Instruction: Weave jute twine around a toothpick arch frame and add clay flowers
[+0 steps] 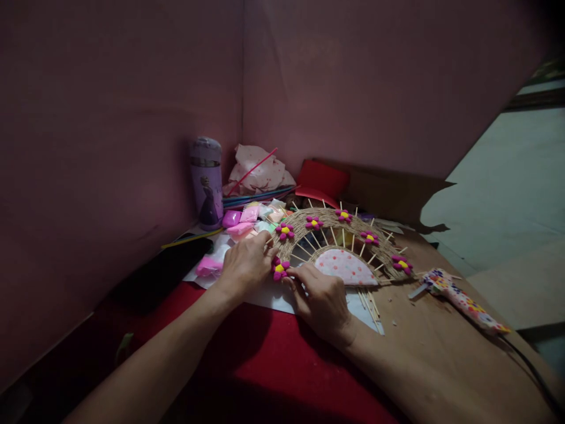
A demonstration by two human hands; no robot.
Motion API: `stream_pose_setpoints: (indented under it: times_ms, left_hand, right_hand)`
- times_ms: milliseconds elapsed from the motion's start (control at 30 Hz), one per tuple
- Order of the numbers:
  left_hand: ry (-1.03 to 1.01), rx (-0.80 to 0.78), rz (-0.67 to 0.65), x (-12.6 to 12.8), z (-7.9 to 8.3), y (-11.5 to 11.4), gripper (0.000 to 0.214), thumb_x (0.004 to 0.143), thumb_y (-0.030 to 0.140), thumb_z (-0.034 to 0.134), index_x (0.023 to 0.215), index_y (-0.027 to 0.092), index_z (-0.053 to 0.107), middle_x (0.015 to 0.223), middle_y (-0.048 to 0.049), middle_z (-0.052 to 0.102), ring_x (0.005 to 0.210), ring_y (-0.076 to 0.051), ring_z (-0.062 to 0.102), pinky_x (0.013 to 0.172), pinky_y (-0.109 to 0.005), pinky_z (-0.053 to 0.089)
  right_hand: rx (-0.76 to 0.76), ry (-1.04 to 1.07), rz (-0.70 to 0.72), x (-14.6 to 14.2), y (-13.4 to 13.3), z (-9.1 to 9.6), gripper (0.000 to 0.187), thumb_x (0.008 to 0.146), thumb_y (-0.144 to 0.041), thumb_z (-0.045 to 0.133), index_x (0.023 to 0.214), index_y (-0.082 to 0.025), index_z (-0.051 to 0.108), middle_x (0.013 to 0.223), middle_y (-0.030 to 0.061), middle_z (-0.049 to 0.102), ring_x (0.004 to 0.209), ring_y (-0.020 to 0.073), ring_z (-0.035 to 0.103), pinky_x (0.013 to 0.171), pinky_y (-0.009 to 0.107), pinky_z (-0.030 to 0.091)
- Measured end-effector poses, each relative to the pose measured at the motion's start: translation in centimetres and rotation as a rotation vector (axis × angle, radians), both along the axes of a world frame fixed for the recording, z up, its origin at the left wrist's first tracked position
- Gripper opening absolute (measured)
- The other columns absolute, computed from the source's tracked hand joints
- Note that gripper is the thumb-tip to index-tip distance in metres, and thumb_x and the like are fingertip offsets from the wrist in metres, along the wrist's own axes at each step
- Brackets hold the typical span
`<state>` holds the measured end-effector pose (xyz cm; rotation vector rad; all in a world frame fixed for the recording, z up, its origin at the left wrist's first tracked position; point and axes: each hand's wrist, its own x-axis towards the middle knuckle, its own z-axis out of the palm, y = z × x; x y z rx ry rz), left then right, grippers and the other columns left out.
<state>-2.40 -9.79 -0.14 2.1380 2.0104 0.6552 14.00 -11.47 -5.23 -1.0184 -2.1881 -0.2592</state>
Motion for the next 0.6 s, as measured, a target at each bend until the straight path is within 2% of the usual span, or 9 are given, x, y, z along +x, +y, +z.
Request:
stream_pose_setpoints:
  times_ms: [167, 600]
  left_hand:
    - [0.018, 0.002, 0.008, 0.10, 0.11, -0.15, 0.019, 0.083, 0.039, 0.047, 0.093, 0.026, 0.057, 0.085, -0.0025, 0.066, 0.072, -0.018, 0.059, 0.057, -0.026, 0.033]
    - [0.031, 0.022, 0.004, -0.01, -0.05, -0.10, 0.017, 0.083, 0.038, 0.046, 0.091, 0.026, 0.056, 0.082, -0.0021, 0.066, 0.074, -0.020, 0.060, 0.057, -0.028, 0.034]
  right_hand:
    - [0.008, -0.011, 0.005, -0.14, 0.05, -0.04, 0.022, 0.089, -0.023, 0.044, 0.080, -0.016, 0.064, 0.069, 0.0030, 0.061, 0.059, 0.0128, 0.057, 0.051, 0.023, 0.033]
    - [-0.036, 0.010, 0.007, 0.38, -0.63, 0.20, 0.023, 0.089, -0.023, 0.044, 0.089, -0.017, 0.065, 0.074, 0.0045, 0.063, 0.062, 0.0134, 0.059, 0.054, 0.023, 0.038]
